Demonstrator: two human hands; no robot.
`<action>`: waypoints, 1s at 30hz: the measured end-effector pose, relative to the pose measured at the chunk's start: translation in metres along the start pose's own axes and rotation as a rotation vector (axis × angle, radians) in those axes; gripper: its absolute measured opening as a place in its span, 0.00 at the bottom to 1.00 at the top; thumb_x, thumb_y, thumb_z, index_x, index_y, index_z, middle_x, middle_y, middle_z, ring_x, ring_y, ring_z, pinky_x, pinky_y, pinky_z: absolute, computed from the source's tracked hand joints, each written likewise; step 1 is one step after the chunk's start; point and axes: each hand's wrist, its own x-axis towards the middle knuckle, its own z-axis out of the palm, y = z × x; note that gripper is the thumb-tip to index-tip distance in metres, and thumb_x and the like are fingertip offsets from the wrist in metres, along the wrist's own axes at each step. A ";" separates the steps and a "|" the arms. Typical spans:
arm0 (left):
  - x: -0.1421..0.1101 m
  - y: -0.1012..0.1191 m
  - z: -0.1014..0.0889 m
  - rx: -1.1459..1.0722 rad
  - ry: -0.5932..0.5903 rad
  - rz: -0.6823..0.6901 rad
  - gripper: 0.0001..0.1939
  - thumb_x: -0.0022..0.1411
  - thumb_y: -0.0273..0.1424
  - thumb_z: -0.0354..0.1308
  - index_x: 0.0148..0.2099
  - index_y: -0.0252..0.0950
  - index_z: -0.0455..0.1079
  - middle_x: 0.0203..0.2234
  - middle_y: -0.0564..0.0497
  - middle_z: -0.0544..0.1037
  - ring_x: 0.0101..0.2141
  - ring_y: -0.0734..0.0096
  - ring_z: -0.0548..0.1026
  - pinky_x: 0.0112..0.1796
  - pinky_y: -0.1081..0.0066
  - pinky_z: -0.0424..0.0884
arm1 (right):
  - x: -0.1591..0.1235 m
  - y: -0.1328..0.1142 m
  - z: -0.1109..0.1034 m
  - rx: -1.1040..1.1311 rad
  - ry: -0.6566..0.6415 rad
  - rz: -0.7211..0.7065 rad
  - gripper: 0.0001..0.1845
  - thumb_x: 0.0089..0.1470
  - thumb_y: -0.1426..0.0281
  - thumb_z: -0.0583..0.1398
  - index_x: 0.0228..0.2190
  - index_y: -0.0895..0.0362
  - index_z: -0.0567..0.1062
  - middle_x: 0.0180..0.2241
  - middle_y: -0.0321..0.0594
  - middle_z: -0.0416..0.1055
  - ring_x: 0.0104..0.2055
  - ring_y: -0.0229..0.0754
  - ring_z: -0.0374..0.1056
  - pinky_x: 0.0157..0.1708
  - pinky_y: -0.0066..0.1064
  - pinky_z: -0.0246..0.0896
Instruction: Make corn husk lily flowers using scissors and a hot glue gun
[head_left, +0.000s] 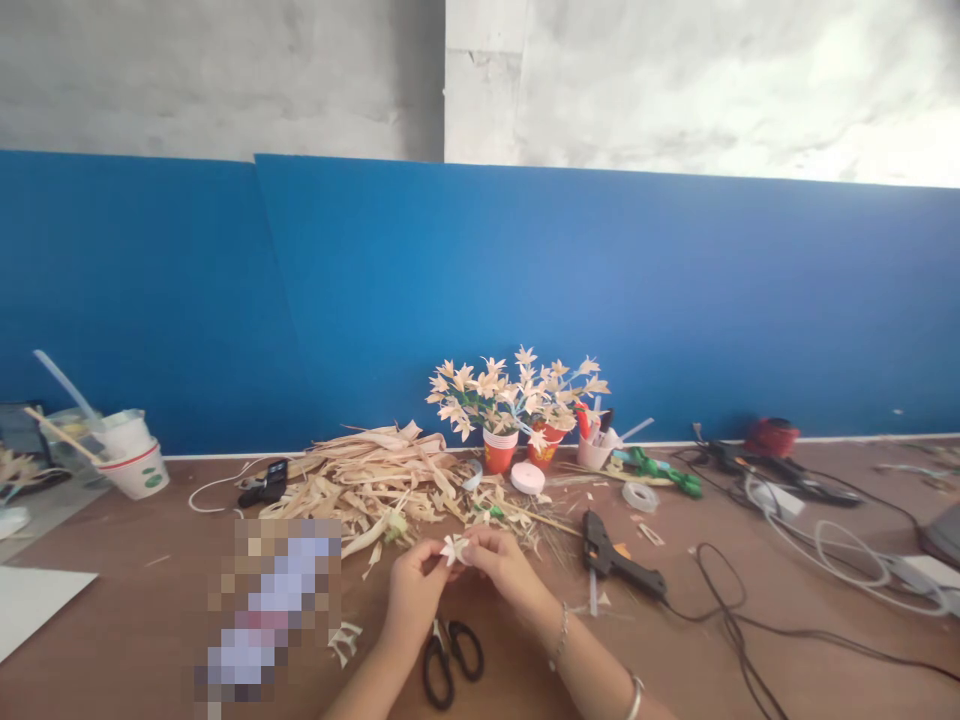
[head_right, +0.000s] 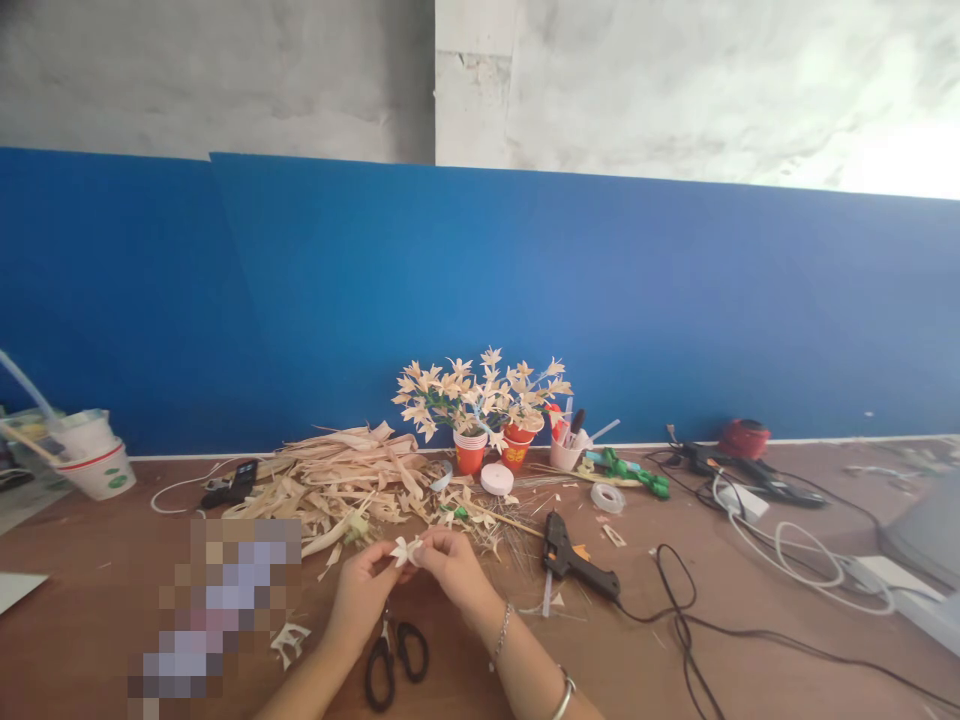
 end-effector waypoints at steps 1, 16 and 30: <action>0.000 -0.001 0.000 0.023 0.009 0.011 0.07 0.46 0.33 0.60 0.26 0.34 0.73 0.21 0.49 0.77 0.25 0.64 0.75 0.28 0.69 0.71 | 0.000 -0.001 0.001 0.005 0.003 0.009 0.10 0.40 0.65 0.60 0.15 0.58 0.71 0.20 0.35 0.68 0.23 0.35 0.59 0.25 0.25 0.51; -0.007 0.009 -0.001 0.422 0.111 0.348 0.06 0.51 0.29 0.56 0.25 0.38 0.74 0.21 0.51 0.74 0.26 0.67 0.71 0.29 0.73 0.64 | -0.001 0.002 0.004 0.041 0.052 0.049 0.09 0.37 0.67 0.59 0.14 0.59 0.67 0.17 0.31 0.58 0.21 0.31 0.50 0.22 0.25 0.42; -0.006 0.009 -0.002 0.434 0.122 0.392 0.08 0.52 0.27 0.54 0.24 0.36 0.71 0.20 0.52 0.73 0.25 0.69 0.71 0.28 0.75 0.65 | -0.003 -0.003 0.004 0.099 0.061 0.027 0.07 0.37 0.69 0.60 0.17 0.58 0.67 0.18 0.31 0.61 0.21 0.32 0.53 0.23 0.25 0.46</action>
